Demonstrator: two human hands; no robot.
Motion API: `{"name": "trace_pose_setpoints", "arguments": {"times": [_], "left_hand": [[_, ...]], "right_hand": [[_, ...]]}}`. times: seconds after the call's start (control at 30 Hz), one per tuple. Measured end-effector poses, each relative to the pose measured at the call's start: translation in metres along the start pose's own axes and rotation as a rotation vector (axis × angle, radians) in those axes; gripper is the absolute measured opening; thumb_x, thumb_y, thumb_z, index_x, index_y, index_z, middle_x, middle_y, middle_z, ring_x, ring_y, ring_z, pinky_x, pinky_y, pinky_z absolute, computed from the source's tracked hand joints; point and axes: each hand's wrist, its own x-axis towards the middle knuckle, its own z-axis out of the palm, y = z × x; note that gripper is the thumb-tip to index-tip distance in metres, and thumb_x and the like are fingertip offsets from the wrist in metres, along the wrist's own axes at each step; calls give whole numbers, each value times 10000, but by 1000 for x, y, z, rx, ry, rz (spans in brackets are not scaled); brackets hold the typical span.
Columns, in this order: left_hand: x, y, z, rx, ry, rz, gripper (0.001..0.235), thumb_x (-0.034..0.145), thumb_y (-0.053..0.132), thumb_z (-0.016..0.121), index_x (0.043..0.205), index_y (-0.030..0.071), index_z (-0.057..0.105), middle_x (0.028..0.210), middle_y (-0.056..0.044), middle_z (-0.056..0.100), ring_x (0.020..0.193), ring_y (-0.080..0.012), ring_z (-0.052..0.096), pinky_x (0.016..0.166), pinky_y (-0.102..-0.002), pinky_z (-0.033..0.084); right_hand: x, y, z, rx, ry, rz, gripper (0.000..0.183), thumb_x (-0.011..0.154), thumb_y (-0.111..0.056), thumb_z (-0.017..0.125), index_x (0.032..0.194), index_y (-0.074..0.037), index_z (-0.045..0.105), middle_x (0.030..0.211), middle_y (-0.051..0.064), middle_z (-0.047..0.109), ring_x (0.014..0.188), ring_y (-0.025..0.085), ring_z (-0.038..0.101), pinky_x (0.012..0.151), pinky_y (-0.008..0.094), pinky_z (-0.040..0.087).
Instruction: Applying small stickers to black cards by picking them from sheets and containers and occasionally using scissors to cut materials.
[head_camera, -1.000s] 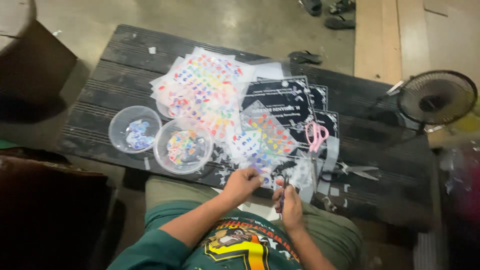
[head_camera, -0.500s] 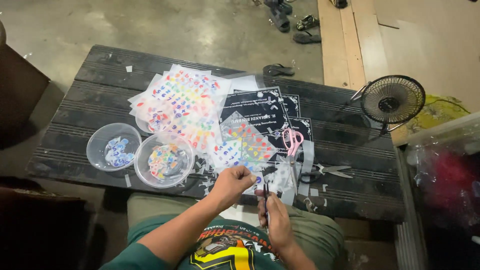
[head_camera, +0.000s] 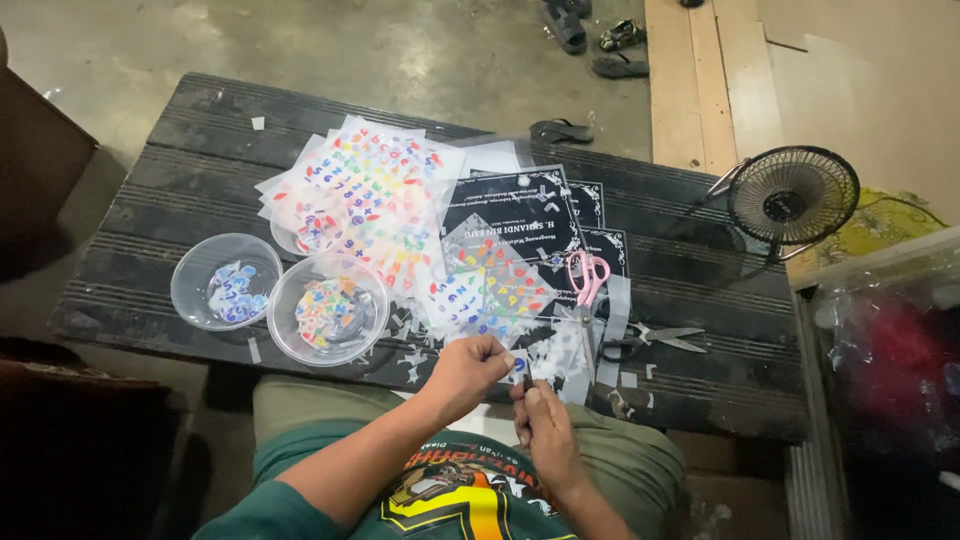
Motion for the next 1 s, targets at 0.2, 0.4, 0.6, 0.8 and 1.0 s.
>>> {"name": "trace_pose_setpoints", "arguments": {"times": [0.2, 0.4, 0.6, 0.8, 1.0], "left_hand": [[-7, 9, 2, 15, 18, 10, 272, 935, 282, 670, 714, 152, 580, 699, 18, 589, 710, -121, 514, 679, -341, 420], [-15, 16, 9, -160, -36, -104, 240, 996, 264, 631, 801, 139, 568, 692, -12, 678, 651, -115, 562, 646, -331, 457], [-26, 25, 8, -222, -108, -146, 244, 969, 207, 678, 777, 98, 574, 651, -66, 644, 605, -150, 567, 615, -335, 489], [-20, 13, 18, -381, -57, -165, 177, 954, 188, 654, 823, 94, 581, 657, -84, 653, 548, -163, 588, 543, -328, 532], [-24, 22, 16, -386, -56, -207, 218, 976, 179, 659, 799, 87, 572, 651, -81, 619, 591, -156, 532, 567, -334, 496]], "right_hand": [[3, 6, 0, 17, -20, -67, 320, 1077, -357, 436, 1003, -91, 597, 714, 9, 473, 505, 102, 408, 420, 242, 269], [8, 20, -1, 74, 18, -27, 309, 1075, -345, 455, 920, -91, 540, 691, 43, 499, 488, 133, 432, 402, 266, 294], [3, 2, -1, 17, 12, -45, 360, 1077, -364, 446, 856, -94, 535, 644, 51, 535, 500, 144, 463, 427, 279, 328], [13, 34, -8, 24, 25, -176, 318, 1083, -338, 444, 883, -106, 527, 639, 22, 443, 479, 120, 387, 423, 284, 315], [5, 17, -5, -32, 36, -92, 352, 1082, -366, 446, 890, -80, 518, 601, 34, 441, 508, 147, 406, 491, 319, 353]]}}
